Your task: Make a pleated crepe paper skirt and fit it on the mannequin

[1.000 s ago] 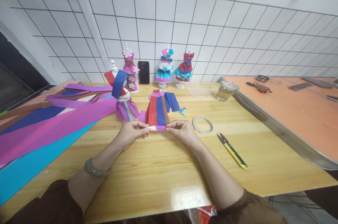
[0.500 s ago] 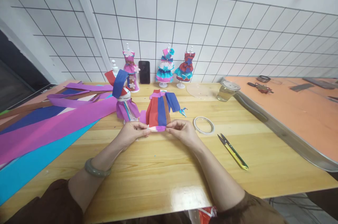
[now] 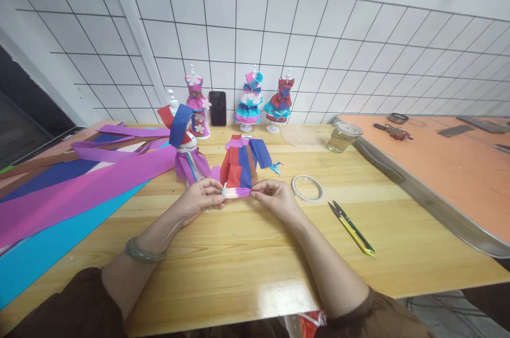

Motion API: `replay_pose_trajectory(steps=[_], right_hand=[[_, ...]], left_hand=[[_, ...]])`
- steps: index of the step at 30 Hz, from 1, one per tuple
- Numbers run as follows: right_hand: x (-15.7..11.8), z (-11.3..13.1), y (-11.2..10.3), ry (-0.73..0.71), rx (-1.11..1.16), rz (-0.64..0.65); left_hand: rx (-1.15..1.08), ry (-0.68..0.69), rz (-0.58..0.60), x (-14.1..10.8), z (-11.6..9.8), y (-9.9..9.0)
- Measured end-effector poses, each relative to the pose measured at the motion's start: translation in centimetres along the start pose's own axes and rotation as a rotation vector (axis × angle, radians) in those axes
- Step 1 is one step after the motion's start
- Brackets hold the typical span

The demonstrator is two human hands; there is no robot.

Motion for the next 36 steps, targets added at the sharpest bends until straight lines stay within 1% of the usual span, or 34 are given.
replay_pose_trajectory(steps=[3, 6, 9, 12, 15, 18, 20, 22, 24, 26, 28, 30, 33, 36], right_hand=[[0.0, 0.1, -0.2, -0.003, 0.008, -0.013], [-0.2, 0.3, 0.1, 0.006, 0.034, 0.006], [-0.5, 0.6, 0.7, -0.019, 0.027, 0.058], [-0.7, 1.1, 1.5, -0.068, -0.009, 0.125], [-0.7, 1.3, 1.9, -0.084, -0.023, 0.161], [-0.7, 1.3, 1.9, -0.073, -0.028, 0.158], [-0.7, 1.2, 1.8, -0.055, -0.021, 0.147], [-0.6, 1.0, 1.8, -0.036, -0.007, 0.14], [-0.5, 0.8, 1.7, -0.028, 0.009, 0.134], [-0.4, 0.8, 1.7, -0.034, 0.031, 0.125], [-0.4, 0.8, 1.6, -0.045, 0.052, 0.116], [-0.4, 0.8, 1.5, -0.056, 0.063, 0.111], [-0.4, 0.9, 1.4, -0.069, 0.064, 0.103], [-0.4, 1.0, 1.5, -0.061, 0.057, 0.103]], left_hand=[[-0.057, -0.022, 0.002, 0.0, -0.1, -0.1], [-0.085, -0.02, -0.03, 0.0, -0.2, -0.2], [-0.111, -0.03, -0.048, 0.1, 0.0, 0.1], [-0.108, -0.043, -0.033, 0.1, 0.5, 0.5], [-0.085, -0.061, -0.068, 0.2, 1.1, 0.1], [-0.067, -0.06, -0.113, 0.3, 1.3, -0.7], [-0.05, -0.049, -0.107, 0.4, 1.2, -0.8], [-0.027, -0.009, -0.084, 0.4, 0.8, -0.6], [-0.001, 0.068, -0.058, 0.4, 0.0, -0.3], [0.025, 0.144, -0.037, 0.4, -0.7, 0.2], [0.062, 0.181, -0.012, 0.3, -1.0, 0.6], [0.098, 0.166, 0.018, 0.2, -1.0, 1.2], [0.132, 0.101, 0.039, 0.0, -0.6, 1.8], [0.273, 0.107, 0.023, -0.3, -0.7, 2.1]])
Point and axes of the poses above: each hand's wrist, its own x-axis towards the middle knuckle, its own y-axis out of the palm, z = x × y, the point moved 10 cm from there along x, towards the middle knuckle, and after that the axes turned 12 degrees about -x, right-handed, at the moved point
